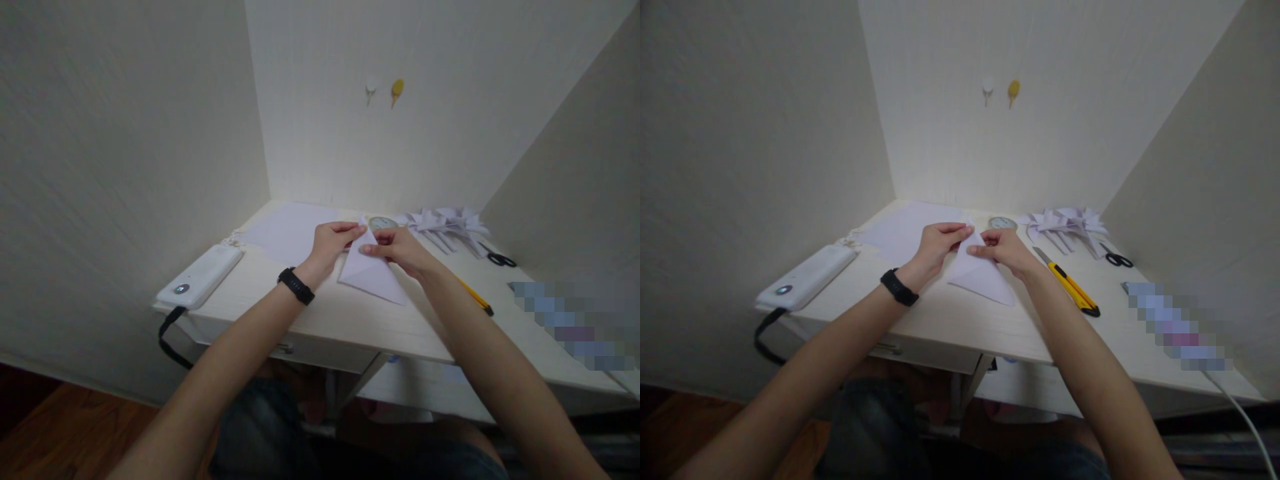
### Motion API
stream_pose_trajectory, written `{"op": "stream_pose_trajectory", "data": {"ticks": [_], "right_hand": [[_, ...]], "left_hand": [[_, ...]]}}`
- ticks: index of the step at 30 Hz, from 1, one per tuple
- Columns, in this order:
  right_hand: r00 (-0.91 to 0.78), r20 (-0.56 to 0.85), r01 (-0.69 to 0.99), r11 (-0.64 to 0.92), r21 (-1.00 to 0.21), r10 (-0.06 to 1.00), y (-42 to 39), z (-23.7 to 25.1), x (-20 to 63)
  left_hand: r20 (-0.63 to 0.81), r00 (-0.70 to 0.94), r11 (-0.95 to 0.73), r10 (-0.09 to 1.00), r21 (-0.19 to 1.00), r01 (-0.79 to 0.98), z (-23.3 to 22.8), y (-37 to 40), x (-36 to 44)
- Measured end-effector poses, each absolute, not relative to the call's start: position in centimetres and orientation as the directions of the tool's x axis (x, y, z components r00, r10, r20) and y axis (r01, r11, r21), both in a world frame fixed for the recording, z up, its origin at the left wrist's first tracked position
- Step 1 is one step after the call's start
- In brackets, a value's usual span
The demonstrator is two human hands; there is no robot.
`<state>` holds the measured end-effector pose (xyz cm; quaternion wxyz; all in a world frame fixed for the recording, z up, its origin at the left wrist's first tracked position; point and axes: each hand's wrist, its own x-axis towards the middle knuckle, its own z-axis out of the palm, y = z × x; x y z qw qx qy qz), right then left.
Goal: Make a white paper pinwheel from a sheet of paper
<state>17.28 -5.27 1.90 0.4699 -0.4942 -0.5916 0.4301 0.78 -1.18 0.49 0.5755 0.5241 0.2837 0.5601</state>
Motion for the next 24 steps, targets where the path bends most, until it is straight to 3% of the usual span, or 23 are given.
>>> {"op": "stream_pose_trajectory", "data": {"ticks": [6,16,24], "right_hand": [[-0.135,0.113,0.322,0.152,-0.935,0.984,-5.3,2.0,17.6],[-0.215,0.01,0.142,0.041,-0.989,0.977,-5.8,2.4,18.0],[-0.044,0.296,0.175,0.299,-0.938,0.954,-4.2,4.5,16.7]], "left_hand": [[0.241,0.168,-0.142,0.956,0.878,-0.457,0.6,-0.7,0.4],[0.224,0.164,-0.128,0.961,0.882,-0.454,0.8,-0.6,0.3],[0.316,0.188,-0.196,0.93,0.859,-0.472,1.5,-1.5,0.2]]}}
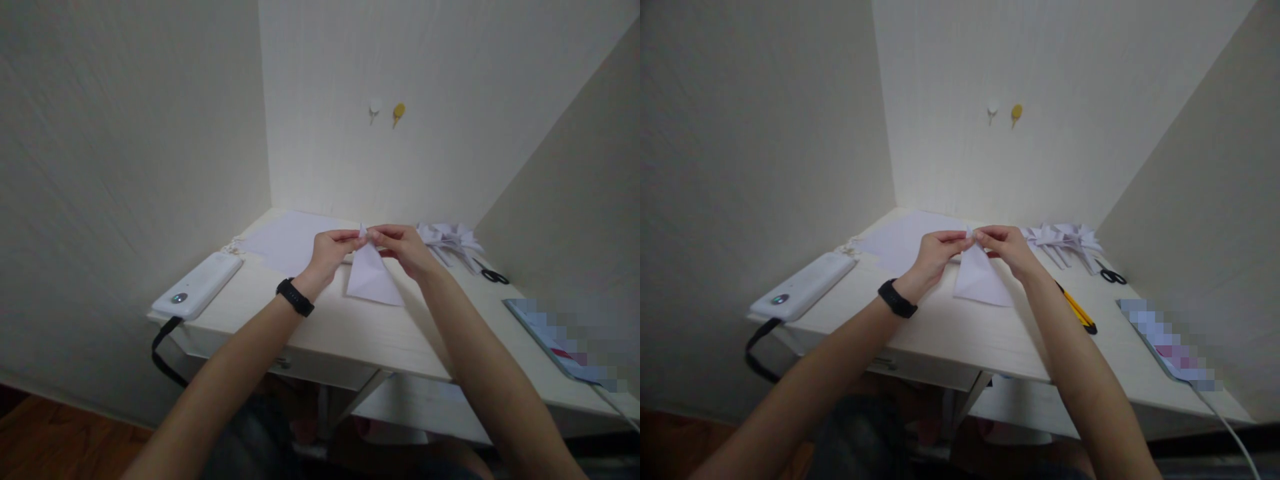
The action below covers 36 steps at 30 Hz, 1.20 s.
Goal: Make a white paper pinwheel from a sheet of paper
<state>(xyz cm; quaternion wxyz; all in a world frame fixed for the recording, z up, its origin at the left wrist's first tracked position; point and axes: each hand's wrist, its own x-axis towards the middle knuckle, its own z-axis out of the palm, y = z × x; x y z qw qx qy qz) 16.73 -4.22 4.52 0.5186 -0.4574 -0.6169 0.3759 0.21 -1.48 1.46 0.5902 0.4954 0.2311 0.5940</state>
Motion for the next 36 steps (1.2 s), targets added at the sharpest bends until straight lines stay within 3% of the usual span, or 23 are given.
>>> {"op": "stream_pose_trajectory", "data": {"ticks": [4,8,21,36], "right_hand": [[-0.078,0.431,0.283,0.435,-0.855,0.899,-2.8,6.4,15.4],[-0.157,0.47,0.32,0.495,-0.808,0.868,-2.0,7.9,14.8],[-0.16,0.429,0.266,0.458,-0.848,0.889,-1.7,8.4,15.3],[-0.057,0.517,0.234,0.515,-0.825,0.854,-2.2,7.5,14.7]], "left_hand": [[0.361,0.172,-0.235,0.917,0.835,-0.498,1.7,-1.6,0.1],[0.356,0.104,-0.262,0.929,0.829,-0.494,1.9,-1.5,-0.2],[0.379,0.072,-0.331,0.922,0.873,-0.357,1.9,-1.4,-0.3],[0.42,0.085,-0.368,0.904,0.862,-0.35,1.6,-1.0,-0.3]]}}
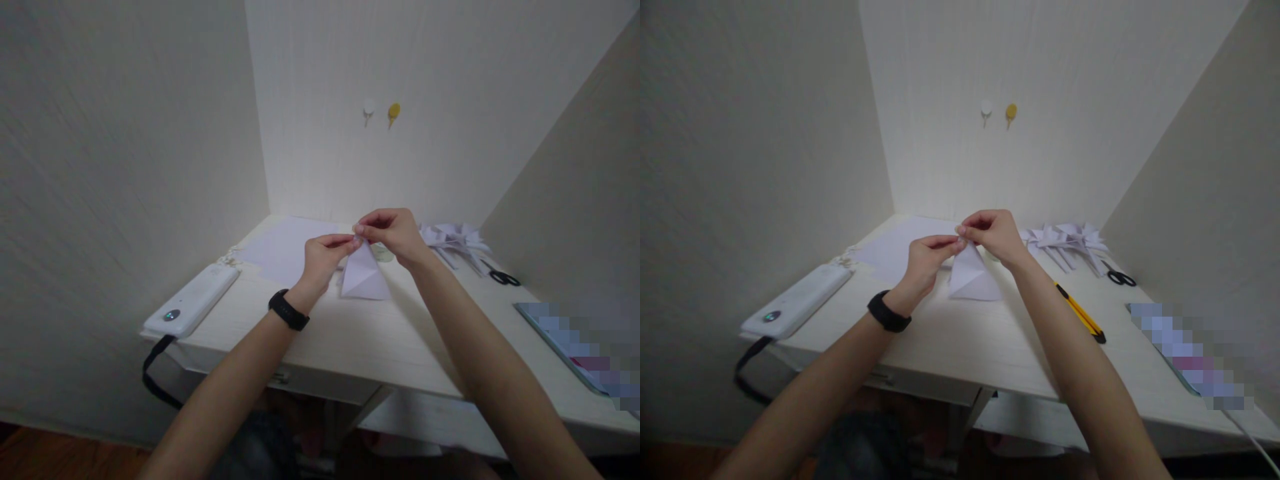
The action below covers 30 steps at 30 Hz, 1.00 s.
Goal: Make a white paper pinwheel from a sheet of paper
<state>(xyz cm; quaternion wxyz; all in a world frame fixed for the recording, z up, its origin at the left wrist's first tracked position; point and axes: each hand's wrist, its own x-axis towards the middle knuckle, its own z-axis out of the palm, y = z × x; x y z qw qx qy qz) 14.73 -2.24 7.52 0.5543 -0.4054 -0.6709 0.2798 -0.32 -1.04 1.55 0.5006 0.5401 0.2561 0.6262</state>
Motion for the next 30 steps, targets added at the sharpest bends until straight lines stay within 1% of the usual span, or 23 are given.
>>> {"op": "stream_pose_trajectory", "data": {"ticks": [4,8,12,17,22,27,30], "right_hand": [[-0.025,0.522,0.214,0.515,-0.83,0.853,-2.34,7.58,14.7],[0.04,0.511,0.179,0.497,-0.849,0.859,-2.43,7.59,14.59],[0.11,0.483,0.162,0.464,-0.871,0.869,-2.29,7.57,14.68],[0.184,0.453,0.148,0.431,-0.89,0.872,-2.11,7.63,15.02],[0.186,0.444,0.131,0.425,-0.895,0.877,-1.76,7.41,15.08],[0.23,0.435,0.086,0.427,-0.9,0.871,-1.71,7.2,15.02],[0.142,0.432,0.115,0.419,-0.901,0.89,-1.87,7.15,15.32]], "left_hand": [[0.442,0.064,-0.401,0.894,0.857,-0.324,1.78,-1.32,-0.26],[0.454,0.058,-0.42,0.889,0.859,-0.293,1.99,-1.57,-0.19],[0.439,0.048,-0.417,0.897,0.878,-0.236,2.01,-1.68,-0.14],[0.419,0.06,-0.4,0.906,0.893,-0.207,1.91,-1.74,-0.09],[0.419,0.05,-0.406,0.906,0.898,-0.169,1.94,-1.69,0.07],[0.436,0.046,-0.428,0.899,0.895,-0.124,1.88,-1.39,0.3],[0.443,0.036,-0.436,0.896,0.892,-0.121,1.8,-1.25,0.28]]}}
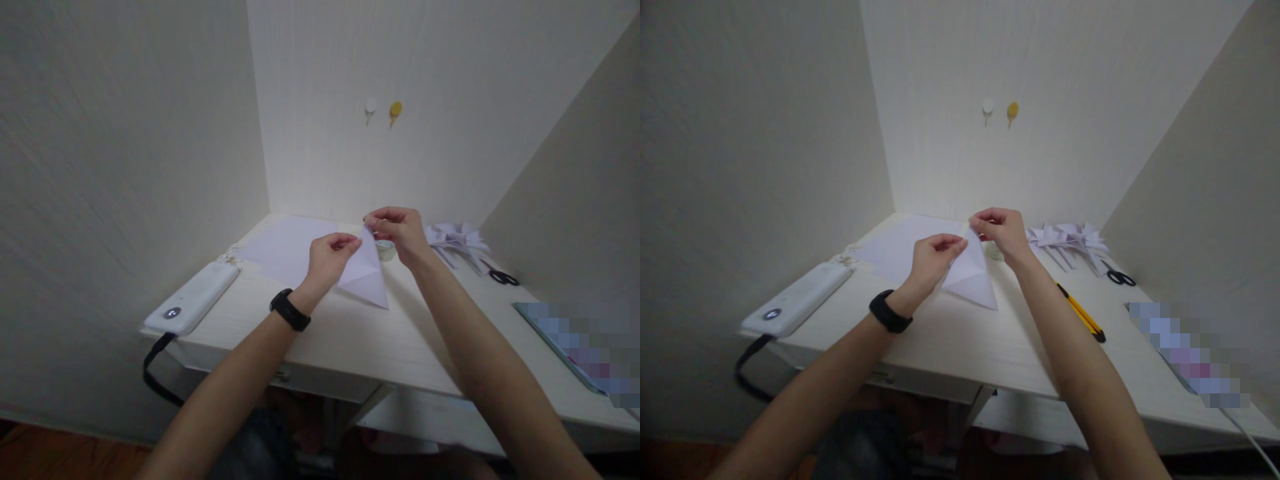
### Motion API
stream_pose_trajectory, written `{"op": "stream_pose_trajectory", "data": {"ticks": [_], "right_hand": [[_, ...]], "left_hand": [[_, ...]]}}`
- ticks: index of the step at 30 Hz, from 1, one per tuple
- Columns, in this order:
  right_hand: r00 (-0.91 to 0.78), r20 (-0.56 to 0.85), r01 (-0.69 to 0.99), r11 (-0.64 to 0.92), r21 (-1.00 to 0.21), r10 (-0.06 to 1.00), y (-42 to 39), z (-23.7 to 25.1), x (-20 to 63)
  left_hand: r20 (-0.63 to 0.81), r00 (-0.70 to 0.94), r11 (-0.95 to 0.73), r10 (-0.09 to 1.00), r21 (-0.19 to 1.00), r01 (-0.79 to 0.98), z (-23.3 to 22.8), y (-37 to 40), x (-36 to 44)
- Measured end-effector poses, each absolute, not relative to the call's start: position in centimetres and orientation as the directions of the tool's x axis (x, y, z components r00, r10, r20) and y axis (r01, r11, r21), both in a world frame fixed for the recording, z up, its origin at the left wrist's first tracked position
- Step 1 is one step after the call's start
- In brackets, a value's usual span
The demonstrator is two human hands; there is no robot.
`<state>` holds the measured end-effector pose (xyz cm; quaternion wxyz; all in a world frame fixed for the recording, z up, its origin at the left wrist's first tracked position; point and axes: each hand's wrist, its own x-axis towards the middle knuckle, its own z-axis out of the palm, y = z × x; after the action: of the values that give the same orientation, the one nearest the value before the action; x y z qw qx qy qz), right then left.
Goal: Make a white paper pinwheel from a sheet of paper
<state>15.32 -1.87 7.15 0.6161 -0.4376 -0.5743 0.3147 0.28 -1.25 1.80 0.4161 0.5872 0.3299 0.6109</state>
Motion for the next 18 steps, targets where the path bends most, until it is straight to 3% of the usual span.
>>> {"op": "stream_pose_trajectory", "data": {"ticks": [4,18], "right_hand": [[0.043,0.439,0.199,0.423,-0.884,0.898,-1.85,6.98,15.75],[0.106,0.456,0.13,0.443,-0.887,0.884,-1.62,6.84,15.85]], "left_hand": [[0.453,0.027,-0.447,0.891,0.887,-0.117,1.74,-1.23,0.2],[0.423,0.045,-0.41,0.905,0.896,-0.174,1.97,-1.69,0.25]]}}
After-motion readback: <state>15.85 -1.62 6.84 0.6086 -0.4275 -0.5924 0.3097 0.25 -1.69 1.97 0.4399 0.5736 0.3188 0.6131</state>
